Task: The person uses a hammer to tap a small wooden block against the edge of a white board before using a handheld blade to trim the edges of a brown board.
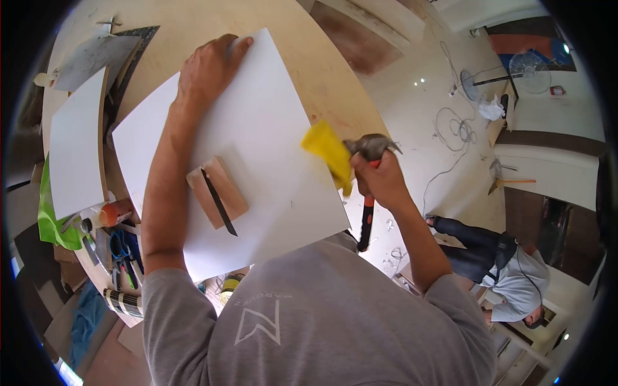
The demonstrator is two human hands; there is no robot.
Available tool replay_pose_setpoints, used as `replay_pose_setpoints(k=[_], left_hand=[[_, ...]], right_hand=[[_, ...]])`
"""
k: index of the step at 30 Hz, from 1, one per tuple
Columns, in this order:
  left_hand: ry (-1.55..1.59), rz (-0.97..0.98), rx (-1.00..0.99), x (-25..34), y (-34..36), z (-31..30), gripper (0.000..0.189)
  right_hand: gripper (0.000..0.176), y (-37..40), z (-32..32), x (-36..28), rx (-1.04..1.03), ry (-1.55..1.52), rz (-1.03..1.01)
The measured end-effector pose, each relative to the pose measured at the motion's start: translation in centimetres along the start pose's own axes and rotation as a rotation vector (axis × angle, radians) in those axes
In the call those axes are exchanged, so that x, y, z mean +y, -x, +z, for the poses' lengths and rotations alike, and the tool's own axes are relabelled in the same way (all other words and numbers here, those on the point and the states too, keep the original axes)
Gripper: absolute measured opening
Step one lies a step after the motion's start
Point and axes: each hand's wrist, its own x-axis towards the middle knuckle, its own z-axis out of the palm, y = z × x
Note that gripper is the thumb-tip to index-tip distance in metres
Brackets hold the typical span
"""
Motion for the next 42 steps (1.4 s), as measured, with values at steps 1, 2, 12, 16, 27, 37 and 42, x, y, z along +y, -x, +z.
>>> replay_pose_setpoints(k=[1, 2, 12, 16, 27, 37, 42], left_hand=[[0.005, -0.005, -0.012, 0.0, 0.1, -0.1, 0.047], [0.01, -0.019, -0.024, 0.0, 0.3, -0.2, 0.048], [0.037, -0.011, -0.054, 0.3, 0.1, -0.6, 0.05], [0.045, -0.005, -0.042, 0.1, 0.2, -0.4, 0.049], [0.05, 0.044, -0.004, -0.2, 0.4, 0.1, 0.05], [0.009, 0.071, 0.015, -0.8, 0.4, 0.5, 0.051], [0.011, 0.064, -0.018, -0.8, 0.4, 0.2, 0.051]], right_hand=[[0.028, -0.3, -0.1, 1.6, 0.024, 0.03, 0.003], [0.028, -0.4, -0.1, 2.5, 0.049, 0.057, 0.001], [0.024, 1.0, -1.3, 2.0, 0.0, -0.235, 0.068], [0.021, 2.4, -0.1, 2.3, -0.079, 0.01, -0.068], [0.018, 2.8, 0.3, 3.1, -0.101, -0.05, -0.089], [0.02, -2.4, 0.2, 0.3, 0.098, -0.21, -0.087], [0.024, -2.9, 1.0, -0.7, 0.083, -0.212, -0.069]])
